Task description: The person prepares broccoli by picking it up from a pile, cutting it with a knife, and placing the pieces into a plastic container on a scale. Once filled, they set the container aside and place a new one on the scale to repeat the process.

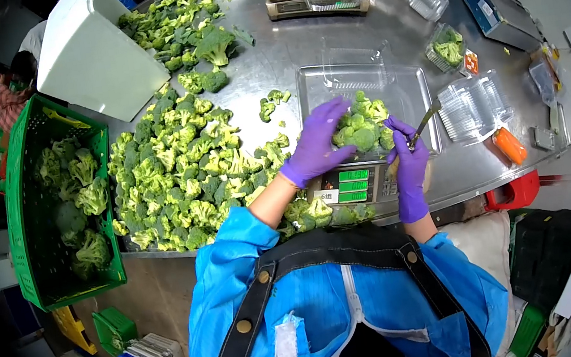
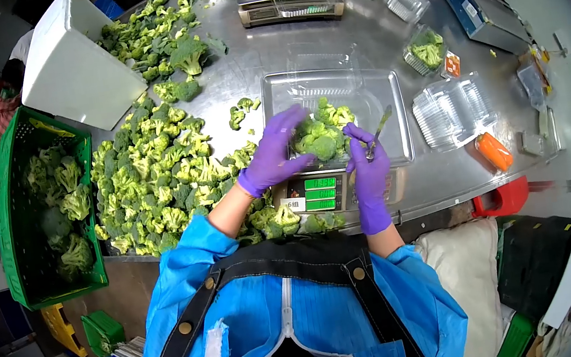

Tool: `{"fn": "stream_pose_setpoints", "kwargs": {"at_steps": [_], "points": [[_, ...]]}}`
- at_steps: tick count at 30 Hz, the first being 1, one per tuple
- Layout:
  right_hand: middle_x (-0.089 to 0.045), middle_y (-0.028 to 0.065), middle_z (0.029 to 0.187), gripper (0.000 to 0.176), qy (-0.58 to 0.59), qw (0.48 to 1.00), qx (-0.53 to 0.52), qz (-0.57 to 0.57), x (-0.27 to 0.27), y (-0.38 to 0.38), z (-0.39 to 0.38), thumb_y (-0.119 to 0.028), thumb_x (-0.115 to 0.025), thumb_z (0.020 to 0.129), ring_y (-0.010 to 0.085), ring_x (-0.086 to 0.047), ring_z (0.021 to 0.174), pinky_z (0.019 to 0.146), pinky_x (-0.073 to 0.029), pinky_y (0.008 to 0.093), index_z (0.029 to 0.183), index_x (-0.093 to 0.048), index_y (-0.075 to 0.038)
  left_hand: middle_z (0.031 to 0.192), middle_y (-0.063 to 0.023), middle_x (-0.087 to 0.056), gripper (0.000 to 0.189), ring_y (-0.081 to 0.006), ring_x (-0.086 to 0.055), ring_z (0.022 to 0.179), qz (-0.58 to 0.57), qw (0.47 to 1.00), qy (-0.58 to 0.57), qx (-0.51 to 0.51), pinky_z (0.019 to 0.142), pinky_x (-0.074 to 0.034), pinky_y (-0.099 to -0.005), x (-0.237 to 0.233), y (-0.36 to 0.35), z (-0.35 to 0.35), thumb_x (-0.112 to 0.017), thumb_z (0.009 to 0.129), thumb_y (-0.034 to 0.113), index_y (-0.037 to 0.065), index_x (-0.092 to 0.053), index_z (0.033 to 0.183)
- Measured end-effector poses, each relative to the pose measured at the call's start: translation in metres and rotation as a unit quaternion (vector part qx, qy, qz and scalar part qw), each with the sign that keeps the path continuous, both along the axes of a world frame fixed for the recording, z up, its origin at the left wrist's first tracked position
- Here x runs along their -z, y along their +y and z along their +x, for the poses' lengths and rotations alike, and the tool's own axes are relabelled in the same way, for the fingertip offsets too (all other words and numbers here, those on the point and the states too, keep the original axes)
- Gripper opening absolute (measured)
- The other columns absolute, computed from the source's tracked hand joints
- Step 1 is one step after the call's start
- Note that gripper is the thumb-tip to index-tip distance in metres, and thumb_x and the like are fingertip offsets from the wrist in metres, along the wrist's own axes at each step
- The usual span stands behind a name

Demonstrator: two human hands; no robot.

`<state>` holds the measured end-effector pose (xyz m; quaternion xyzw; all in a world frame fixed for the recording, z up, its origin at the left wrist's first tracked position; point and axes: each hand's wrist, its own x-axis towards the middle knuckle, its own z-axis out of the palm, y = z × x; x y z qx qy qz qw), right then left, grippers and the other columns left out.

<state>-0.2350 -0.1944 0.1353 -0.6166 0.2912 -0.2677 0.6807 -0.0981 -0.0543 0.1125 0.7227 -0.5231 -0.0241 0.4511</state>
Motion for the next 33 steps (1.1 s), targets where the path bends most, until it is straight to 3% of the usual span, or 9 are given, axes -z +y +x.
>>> {"fn": "stream_pose_setpoints", "kwargs": {"at_steps": [6, 16, 22, 25, 28, 30, 31, 32, 33], "points": [[-0.062, 0.0055, 0.106, 0.025, 0.03, 0.999, 0.02, 0.0, -0.004, -0.006, -0.006, -0.012, -0.054, 0.087, 0.0022, -0.048, 0.051, 0.045, -0.038, 0.0163, 0.11, -0.057, -0.002, 0.122, -0.0123, -0.049, 0.059, -0.0262, -0.046, 0.115, -0.072, 0.974, 0.157, -0.145, 0.097, -0.036, -0.0345, 0.013, 0.054, 0.002, -0.071, 0.07, 0.014, 0.004, -0.047, 0.123], [-0.062, 0.0041, 0.109, 0.028, 0.021, 0.999, -0.023, -0.025, 0.005, -0.001, -0.004, -0.008, -0.058, 0.084, 0.0013, -0.052, 0.062, 0.048, -0.04, 0.0157, 0.111, -0.058, -0.003, 0.114, -0.007, -0.056, 0.04, -0.0174, -0.051, 0.106, -0.069, 0.934, 0.296, -0.186, 0.092, -0.038, -0.0305, 0.034, 0.072, -0.022, -0.062, 0.078, 0.009, 0.003, -0.053, 0.117], [-0.062, 0.0035, 0.109, 0.033, 0.065, 0.995, -0.056, -0.045, 0.007, 0.004, -0.001, -0.004, -0.059, 0.081, 0.0015, -0.05, 0.059, 0.049, -0.04, 0.0155, 0.114, -0.058, -0.005, 0.112, -0.0071, -0.057, 0.038, -0.017, -0.052, 0.104, -0.064, 0.93, 0.3, -0.203, 0.091, -0.039, -0.0309, 0.041, 0.078, -0.024, -0.061, 0.079, 0.01, 0.003, -0.053, 0.116], [-0.061, 0.0048, 0.112, 0.035, 0.094, 0.991, -0.068, -0.061, 0.01, 0.007, -0.001, -0.003, -0.059, 0.08, 0.0047, -0.057, 0.074, 0.058, -0.044, 0.0164, 0.115, -0.058, -0.005, 0.109, -0.0072, -0.057, 0.037, -0.0175, -0.053, 0.102, -0.071, 0.925, 0.303, -0.217, 0.089, -0.04, -0.0303, 0.043, 0.087, -0.028, -0.062, 0.078, 0.01, 0.004, -0.054, 0.114], [-0.06, 0.0031, 0.113, 0.036, 0.062, 0.987, -0.079, -0.124, 0.021, 0.005, 0.004, -0.004, -0.059, 0.081, 0.0013, -0.05, 0.06, 0.046, -0.037, 0.0145, 0.117, -0.056, -0.006, 0.106, -0.0083, -0.058, 0.033, -0.0202, -0.054, 0.1, -0.079, 0.919, 0.294, -0.251, 0.086, -0.041, -0.0303, 0.052, 0.107, -0.028, -0.062, 0.077, 0.009, 0.005, -0.057, 0.109], [-0.06, 0.0023, 0.113, 0.039, 0.048, 0.99, -0.064, -0.116, 0.02, 0.007, 0.002, -0.003, -0.058, 0.08, -0.0003, -0.05, 0.063, 0.044, -0.034, 0.0135, 0.119, -0.055, -0.007, 0.104, -0.0101, -0.059, 0.031, -0.0226, -0.054, 0.099, -0.017, 0.946, 0.126, -0.299, 0.086, -0.042, -0.0316, 0.062, 0.132, -0.025, -0.063, 0.077, 0.01, 0.005, -0.058, 0.107], [-0.059, 0.0045, 0.116, 0.046, 0.09, 0.978, -0.082, -0.168, 0.022, 0.002, 0.001, -0.003, -0.061, 0.078, 0.0065, -0.058, 0.08, 0.056, -0.044, 0.0179, 0.123, -0.052, -0.007, 0.103, -0.0111, -0.06, 0.029, -0.0244, -0.055, 0.098, -0.007, 0.931, 0.147, -0.334, 0.085, -0.042, -0.0331, 0.063, 0.145, -0.025, -0.063, 0.076, 0.011, 0.004, -0.059, 0.104], [-0.059, 0.0045, 0.116, 0.046, 0.088, 0.978, -0.088, -0.166, 0.021, 0.005, 0.003, -0.003, -0.061, 0.078, 0.0065, -0.058, 0.08, 0.056, -0.044, 0.0179, 0.123, -0.052, -0.007, 0.102, -0.0108, -0.06, 0.027, -0.0239, -0.056, 0.097, -0.019, 0.91, 0.18, -0.374, 0.085, -0.042, -0.0329, 0.065, 0.156, -0.024, -0.063, 0.076, 0.01, 0.004, -0.059, 0.103], [-0.057, 0.0073, 0.118, 0.05, 0.103, 0.966, -0.099, -0.214, 0.017, 0.007, 0.005, -0.005, -0.063, 0.076, 0.0134, -0.055, 0.096, 0.074, -0.043, 0.0243, 0.124, -0.051, -0.007, 0.101, -0.0107, -0.061, 0.026, -0.024, -0.056, 0.096, -0.024, 0.902, 0.172, -0.395, 0.084, -0.042, -0.0328, 0.066, 0.166, -0.023, -0.063, 0.076, 0.01, 0.004, -0.06, 0.102]]}}
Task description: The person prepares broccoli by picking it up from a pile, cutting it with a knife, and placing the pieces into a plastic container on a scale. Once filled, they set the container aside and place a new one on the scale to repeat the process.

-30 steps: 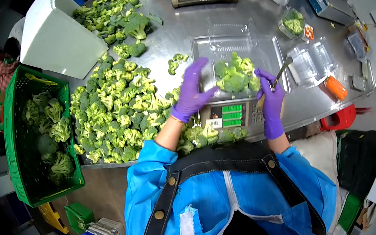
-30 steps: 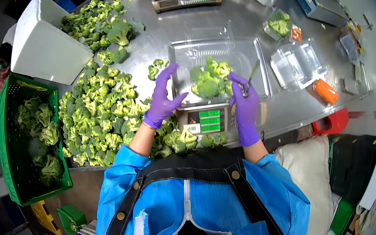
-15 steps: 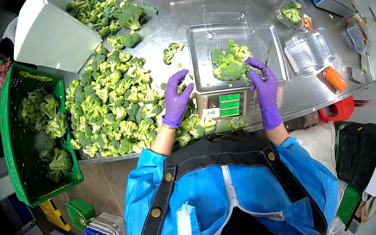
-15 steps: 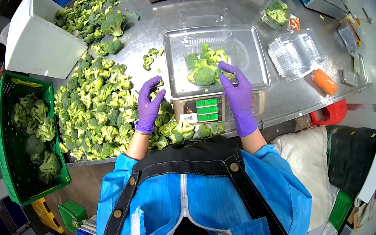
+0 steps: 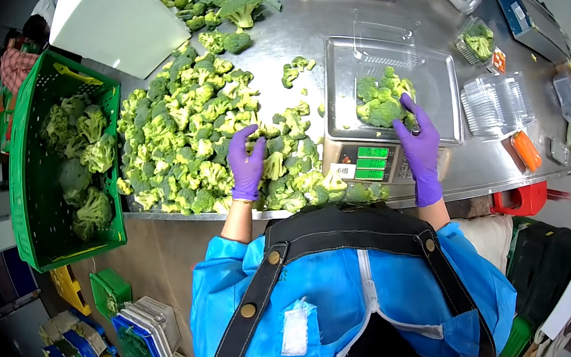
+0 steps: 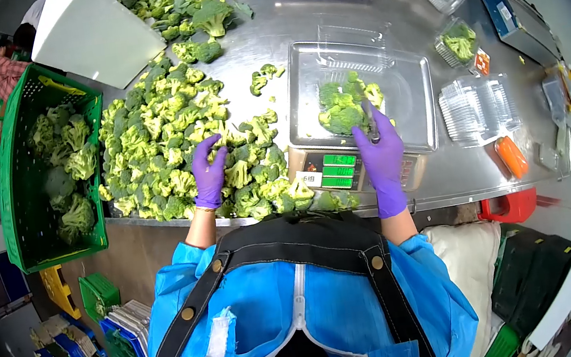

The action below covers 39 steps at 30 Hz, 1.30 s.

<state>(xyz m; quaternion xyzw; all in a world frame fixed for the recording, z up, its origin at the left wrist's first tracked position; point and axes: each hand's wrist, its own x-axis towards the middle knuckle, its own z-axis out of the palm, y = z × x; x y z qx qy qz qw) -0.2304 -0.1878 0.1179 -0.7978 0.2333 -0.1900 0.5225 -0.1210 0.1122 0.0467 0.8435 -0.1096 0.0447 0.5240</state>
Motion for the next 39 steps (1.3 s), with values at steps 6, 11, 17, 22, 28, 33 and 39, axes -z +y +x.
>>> {"fn": "stream_pose_setpoints", "kwargs": {"at_steps": [6, 11, 17, 22, 28, 33, 39], "points": [[-0.055, 0.014, 0.119, 0.061, 0.062, 0.988, -0.049, -0.131, 0.003, 0.002, 0.007, -0.012, -0.07, 0.069, 0.0285, -0.056, 0.106, 0.089, -0.045, 0.0323, 0.126, -0.048, -0.013, 0.1, -0.0108, -0.061, 0.022, -0.0217, -0.058, 0.094, -0.056, 0.997, 0.01, -0.05, 0.085, -0.043, -0.0316, 0.0, 0.019, 0.0, -0.06, 0.078, 0.005, 0.001, -0.06, 0.099], [-0.058, 0.0118, 0.116, 0.05, 0.009, 0.99, -0.019, -0.138, -0.018, -0.003, 0.003, -0.01, -0.07, 0.069, 0.0223, -0.06, 0.1, 0.083, -0.048, 0.0312, 0.117, -0.055, -0.007, 0.099, -0.0101, -0.062, 0.02, -0.0206, -0.058, 0.095, -0.06, 0.998, -0.013, -0.019, 0.086, -0.043, -0.0305, -0.001, -0.002, -0.008, -0.059, 0.079, 0.004, 0.001, -0.061, 0.099], [-0.059, 0.0097, 0.114, 0.054, -0.062, 0.989, 0.117, -0.064, -0.036, -0.03, -0.009, -0.007, -0.071, 0.068, 0.0174, -0.055, 0.101, 0.08, -0.046, 0.0267, 0.118, -0.055, -0.004, 0.098, -0.0098, -0.062, 0.019, -0.0202, -0.058, 0.094, -0.079, 0.997, 0.019, 0.013, 0.085, -0.043, -0.0303, -0.01, -0.021, -0.015, -0.057, 0.08, 0.002, 0.001, -0.062, 0.099], [-0.058, 0.0102, 0.115, 0.054, -0.066, 0.99, 0.11, -0.063, -0.018, -0.036, -0.014, -0.006, -0.071, 0.068, 0.0197, -0.053, 0.105, 0.091, -0.04, 0.0308, 0.119, -0.055, -0.004, 0.097, -0.0098, -0.062, 0.019, -0.02, -0.058, 0.093, -0.084, 0.996, 0.017, 0.026, 0.083, -0.044, -0.0304, -0.009, -0.022, -0.016, -0.058, 0.08, 0.003, 0.001, -0.061, 0.099], [-0.057, 0.0109, 0.115, 0.054, -0.058, 0.99, 0.124, -0.033, -0.02, -0.036, -0.012, -0.004, -0.071, 0.067, 0.02, -0.051, 0.108, 0.094, -0.039, 0.0312, 0.119, -0.054, -0.003, 0.096, -0.0098, -0.063, 0.018, -0.0198, -0.059, 0.092, -0.079, 0.997, 0.021, 0.019, 0.083, -0.044, -0.0301, -0.005, -0.02, -0.018, -0.058, 0.08, 0.003, 0.001, -0.062, 0.097], [-0.056, 0.0111, 0.116, 0.055, -0.06, 0.99, 0.12, -0.03, -0.017, -0.04, -0.011, -0.003, -0.071, 0.067, 0.0202, -0.051, 0.109, 0.094, -0.039, 0.0311, 0.12, -0.054, -0.003, 0.095, -0.0096, -0.063, 0.017, -0.0194, -0.059, 0.091, -0.075, 0.997, 0.022, 0.023, 0.082, -0.044, -0.0295, -0.005, -0.023, -0.019, -0.058, 0.08, 0.004, 0.0, -0.062, 0.096], [-0.054, 0.0121, 0.118, 0.055, -0.06, 0.992, 0.11, -0.026, -0.022, -0.04, -0.007, -0.002, -0.069, 0.069, 0.0199, -0.051, 0.11, 0.093, -0.041, 0.03, 0.121, -0.051, 0.0, 0.095, -0.0095, -0.063, 0.017, -0.0184, -0.059, 0.091, -0.088, 0.995, 0.03, 0.026, 0.082, -0.044, -0.0284, -0.002, -0.025, -0.019, -0.058, 0.08, 0.002, 0.0, -0.061, 0.096]]}}
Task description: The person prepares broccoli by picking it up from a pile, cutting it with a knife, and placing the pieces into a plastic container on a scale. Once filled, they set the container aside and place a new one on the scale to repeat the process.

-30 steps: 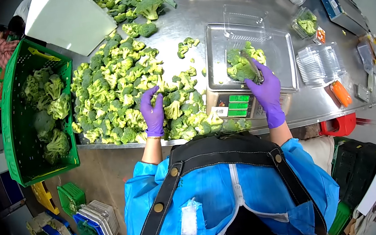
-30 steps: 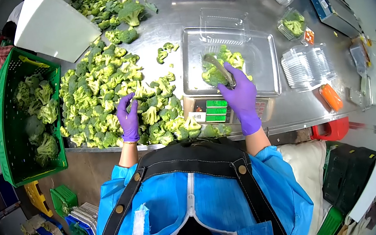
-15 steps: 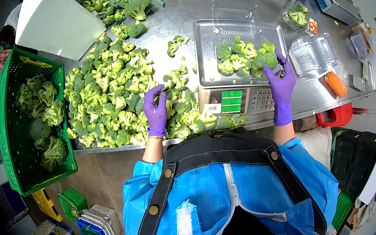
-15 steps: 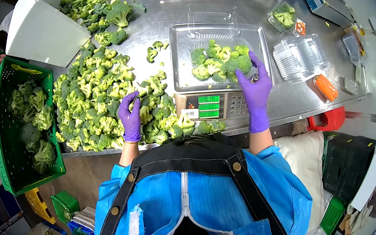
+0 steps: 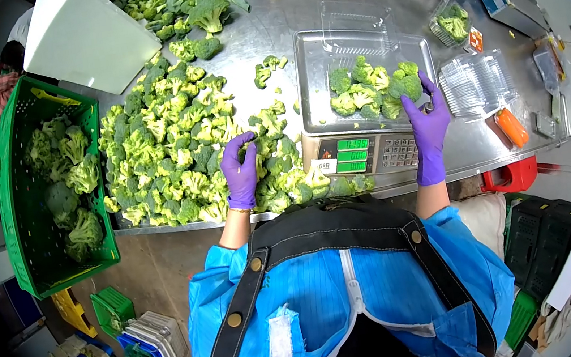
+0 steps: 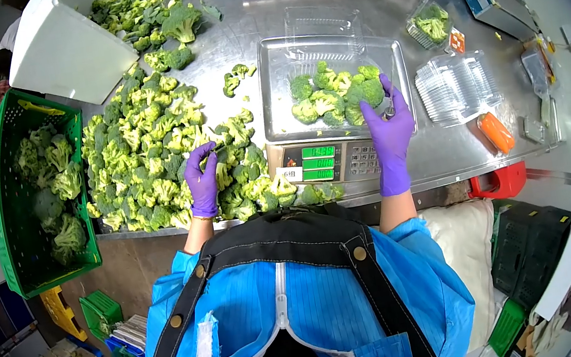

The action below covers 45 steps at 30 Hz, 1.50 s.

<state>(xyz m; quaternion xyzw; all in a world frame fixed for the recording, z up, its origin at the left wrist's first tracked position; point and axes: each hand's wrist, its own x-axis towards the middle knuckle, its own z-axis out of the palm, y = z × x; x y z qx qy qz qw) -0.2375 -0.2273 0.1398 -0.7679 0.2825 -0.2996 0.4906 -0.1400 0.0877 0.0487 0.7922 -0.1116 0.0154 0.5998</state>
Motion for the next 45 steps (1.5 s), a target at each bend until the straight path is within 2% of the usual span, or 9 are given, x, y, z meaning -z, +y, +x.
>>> {"fn": "stream_pose_setpoints", "kwargs": {"at_steps": [11, 14, 16, 19, 21, 24, 35, 42, 45], "points": [[-0.055, 0.0128, 0.117, 0.056, 0.027, 1.0, -0.004, -0.002, 0.024, -0.015, 0.007, -0.005, -0.069, 0.071, 0.0202, -0.055, 0.106, 0.087, -0.045, 0.0301, 0.124, -0.049, -0.001, 0.096, -0.0097, -0.063, 0.017, -0.0185, -0.059, 0.091, 0.019, 1.0, -0.004, 0.017, 0.081, -0.044, -0.0283, -0.005, -0.003, -0.001, -0.057, 0.081, 0.002, 0.0, -0.061, 0.097], [-0.058, 0.0112, 0.113, 0.053, -0.009, 0.993, 0.0, -0.118, 0.025, -0.014, 0.007, -0.006, -0.067, 0.073, 0.0135, -0.059, 0.088, 0.076, -0.048, 0.0254, 0.123, -0.05, -0.001, 0.098, -0.0108, -0.062, 0.019, -0.0204, -0.059, 0.092, 0.041, 0.999, -0.002, 0.031, 0.081, -0.044, -0.029, -0.004, -0.002, -0.002, -0.058, 0.08, 0.004, 0.001, -0.061, 0.098], [-0.058, 0.0091, 0.116, 0.046, 0.016, 0.999, 0.044, 0.008, 0.004, -0.004, 0.006, -0.006, -0.064, 0.077, 0.0036, -0.055, 0.07, 0.054, -0.042, 0.0168, 0.121, -0.052, -0.002, 0.1, -0.0123, -0.061, 0.023, -0.0236, -0.058, 0.094, 0.065, 0.996, -0.011, 0.058, 0.083, -0.044, -0.0316, -0.004, -0.001, -0.003, -0.06, 0.078, 0.006, 0.001, -0.06, 0.101], [-0.06, 0.0091, 0.112, 0.037, -0.073, 0.995, 0.043, 0.045, 0.003, 0.001, 0.005, -0.006, -0.059, 0.082, -0.0008, -0.048, 0.054, 0.045, -0.036, 0.0143, 0.118, -0.054, 0.0, 0.106, -0.015, -0.058, 0.034, -0.0304, -0.054, 0.1, 0.164, 0.975, -0.086, 0.119, 0.087, -0.042, -0.0375, 0.001, -0.002, -0.004, -0.062, 0.076, 0.014, 0.002, -0.057, 0.107], [-0.061, 0.0095, 0.11, 0.034, -0.078, 0.994, 0.026, 0.067, -0.001, 0.006, 0.0, -0.005, -0.057, 0.083, -0.0001, -0.048, 0.053, 0.044, -0.037, 0.0144, 0.116, -0.054, 0.001, 0.114, -0.0169, -0.053, 0.049, -0.036, -0.045, 0.109, 0.285, 0.933, -0.138, 0.169, 0.094, -0.035, -0.0446, 0.006, -0.005, -0.007, -0.063, 0.072, 0.025, 0.004, -0.053, 0.115], [-0.063, 0.0078, 0.102, 0.03, -0.07, 0.991, 0.01, 0.111, -0.012, 0.026, -0.005, -0.005, -0.058, 0.083, 0.0004, -0.046, 0.053, 0.045, -0.037, 0.0143, 0.112, -0.057, 0.002, 0.119, -0.017, -0.051, 0.052, -0.0346, -0.043, 0.113, 0.411, 0.876, -0.168, 0.19, 0.097, -0.033, -0.0438, 0.003, -0.01, -0.019, -0.067, 0.07, 0.024, 0.006, -0.053, 0.117], [-0.066, 0.0039, 0.084, 0.026, 0.019, 0.972, -0.184, 0.142, 0.015, 0.07, -0.015, -0.007, -0.06, 0.083, 0.0054, -0.056, 0.072, 0.064, -0.041, 0.0193, 0.108, -0.062, -0.003, 0.124, -0.02, -0.044, 0.087, -0.0363, -0.037, 0.117, 0.399, 0.907, -0.122, 0.064, 0.099, -0.026, -0.045, -0.006, 0.04, -0.032, -0.071, 0.066, 0.033, 0.001, -0.029, 0.135], [-0.066, 0.0039, 0.086, 0.025, 0.105, 0.937, -0.24, 0.232, 0.027, 0.094, -0.016, -0.008, -0.057, 0.085, 0.0068, -0.06, 0.076, 0.063, -0.046, 0.0196, 0.11, -0.061, -0.003, 0.124, -0.0131, -0.047, 0.063, -0.0352, -0.034, 0.121, 0.401, 0.908, -0.124, 0.013, 0.102, -0.019, -0.0474, 0.005, 0.057, -0.043, -0.071, 0.066, 0.037, 0.009, -0.05, 0.119], [-0.066, 0.0016, 0.083, 0.027, 0.101, 0.939, -0.261, 0.199, 0.03, 0.096, -0.015, -0.014, -0.056, 0.086, 0.0014, -0.052, 0.061, 0.047, -0.038, 0.0156, 0.112, -0.061, -0.006, 0.124, -0.0115, -0.047, 0.064, -0.0324, -0.033, 0.123, 0.407, 0.903, -0.136, 0.015, 0.103, -0.013, -0.0524, 0.003, 0.046, -0.042, -0.07, 0.067, 0.038, 0.01, -0.05, 0.12]]}}
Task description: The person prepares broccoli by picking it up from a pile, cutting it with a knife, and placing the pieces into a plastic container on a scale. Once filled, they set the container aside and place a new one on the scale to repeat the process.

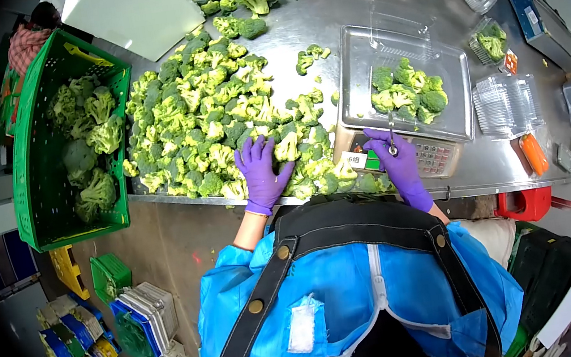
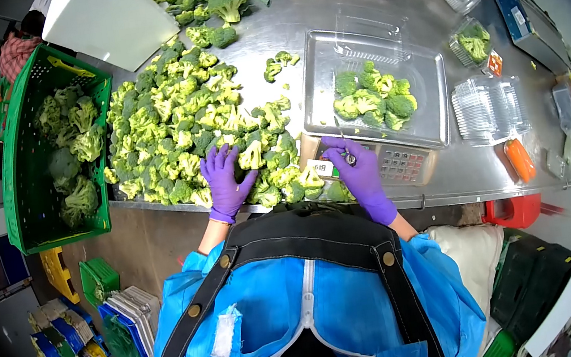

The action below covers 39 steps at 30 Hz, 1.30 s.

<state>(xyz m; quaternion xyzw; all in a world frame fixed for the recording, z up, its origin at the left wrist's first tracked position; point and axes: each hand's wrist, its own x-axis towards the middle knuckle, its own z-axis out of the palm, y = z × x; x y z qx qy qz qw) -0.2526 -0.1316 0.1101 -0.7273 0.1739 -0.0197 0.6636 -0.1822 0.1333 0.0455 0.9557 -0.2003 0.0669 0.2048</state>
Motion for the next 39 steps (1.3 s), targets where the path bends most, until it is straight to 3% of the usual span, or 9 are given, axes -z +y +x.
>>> {"fn": "stream_pose_setpoints", "kwargs": {"at_steps": [7, 10, 15, 19, 27, 31, 35, 36, 39], "points": [[-0.065, 0.0062, 0.095, 0.025, 0.038, 0.999, -0.004, 0.013, -0.005, 0.006, -0.002, -0.005, -0.06, 0.083, 0.0096, -0.061, 0.08, 0.072, -0.048, 0.0239, 0.107, -0.061, 0.0, 0.115, -0.0092, -0.053, 0.068, -0.0278, -0.037, 0.12, 0.075, 0.993, 0.074, 0.05, 0.104, -0.004, -0.0535, 0.004, -0.022, 0.008, -0.071, 0.067, 0.036, 0.01, -0.047, 0.125], [-0.065, 0.0067, 0.096, 0.024, 0.031, 0.999, -0.005, 0.016, -0.002, 0.006, -0.003, -0.004, -0.06, 0.083, 0.0097, -0.061, 0.08, 0.073, -0.048, 0.0233, 0.106, -0.062, 0.001, 0.108, -0.0105, -0.059, 0.059, -0.0247, -0.051, 0.107, -0.141, 0.974, 0.173, 0.04, 0.098, -0.029, -0.0448, -0.008, -0.022, 0.013, -0.07, 0.072, 0.031, 0.006, -0.05, 0.121], [-0.064, 0.0068, 0.103, 0.036, -0.02, 0.998, -0.051, -0.026, 0.006, 0.011, 0.0, -0.008, -0.065, 0.08, 0.0124, -0.06, 0.09, 0.079, -0.047, 0.0259, 0.115, -0.057, -0.003, 0.117, -0.0175, -0.055, 0.051, -0.0224, -0.059, 0.097, -0.659, 0.428, 0.613, 0.079, 0.086, -0.048, -0.035, -0.031, -0.022, 0.02, -0.045, 0.092, 0.035, -0.004, -0.043, 0.125], [-0.061, 0.0079, 0.112, 0.054, -0.144, 0.981, -0.097, -0.087, -0.009, 0.023, 0.01, -0.014, -0.071, 0.074, 0.0162, -0.059, 0.1, 0.085, -0.046, 0.0282, 0.124, -0.051, -0.008, 0.12, -0.0198, -0.052, 0.05, -0.0285, -0.057, 0.1, -0.656, 0.326, 0.671, 0.112, 0.086, -0.047, -0.0387, -0.034, -0.04, 0.019, -0.04, 0.094, 0.033, -0.004, -0.037, 0.129], [-0.064, 0.0079, 0.092, 0.043, -0.034, 0.996, -0.053, -0.056, -0.001, 0.002, 0.012, -0.019, -0.074, 0.072, 0.0108, -0.058, 0.077, 0.068, -0.048, 0.0254, 0.107, -0.06, 0.0, 0.098, -0.0129, -0.061, 0.054, -0.0218, -0.06, 0.093, -0.525, 0.496, 0.682, 0.119, 0.083, -0.048, -0.0314, -0.037, -0.063, 0.013, -0.031, 0.096, 0.043, -0.002, -0.043, 0.123], [-0.063, 0.0098, 0.098, 0.042, 0.001, 0.988, 0.151, -0.034, -0.013, -0.035, 0.025, -0.018, -0.071, 0.075, 0.0139, -0.06, 0.085, 0.072, -0.049, 0.0264, 0.11, -0.058, 0.0, 0.097, -0.0105, -0.062, 0.038, -0.0155, -0.059, 0.088, -0.435, 0.778, 0.451, 0.041, 0.083, -0.046, -0.0271, -0.032, -0.048, 0.027, -0.047, 0.092, 0.028, 0.0, -0.053, 0.117], [-0.06, 0.0114, 0.111, 0.044, -0.063, 0.973, 0.157, -0.154, 0.001, -0.072, 0.034, -0.013, -0.068, 0.076, 0.018, -0.058, 0.098, 0.084, -0.046, 0.0283, 0.117, -0.056, -0.002, 0.098, -0.0089, -0.062, 0.034, -0.0154, -0.059, 0.089, -0.428, 0.818, 0.383, -0.012, 0.084, -0.044, -0.0264, -0.014, -0.035, 0.028, -0.054, 0.088, 0.019, 0.0, -0.053, 0.116], [-0.057, 0.0069, 0.118, 0.044, -0.126, 0.956, 0.159, -0.214, 0.007, -0.076, 0.036, -0.004, -0.062, 0.08, 0.0042, -0.055, 0.078, 0.052, -0.042, 0.0152, 0.122, -0.053, -0.006, 0.098, -0.0086, -0.062, 0.034, -0.0152, -0.058, 0.09, -0.424, 0.829, 0.365, -0.016, 0.084, -0.044, -0.0263, -0.009, -0.033, 0.028, -0.057, 0.086, 0.016, 0.0, -0.054, 0.116], [-0.057, 0.0075, 0.118, 0.042, -0.102, 0.958, 0.225, -0.146, -0.005, -0.076, 0.027, -0.003, -0.06, 0.081, 0.0039, -0.056, 0.076, 0.051, -0.041, 0.0143, 0.122, -0.053, -0.008, 0.106, -0.0132, -0.06, 0.037, -0.0219, -0.057, 0.098, -0.361, 0.882, 0.301, -0.009, 0.087, -0.043, -0.0313, -0.006, -0.03, 0.028, -0.063, 0.08, 0.017, 0.002, -0.056, 0.113]]}}
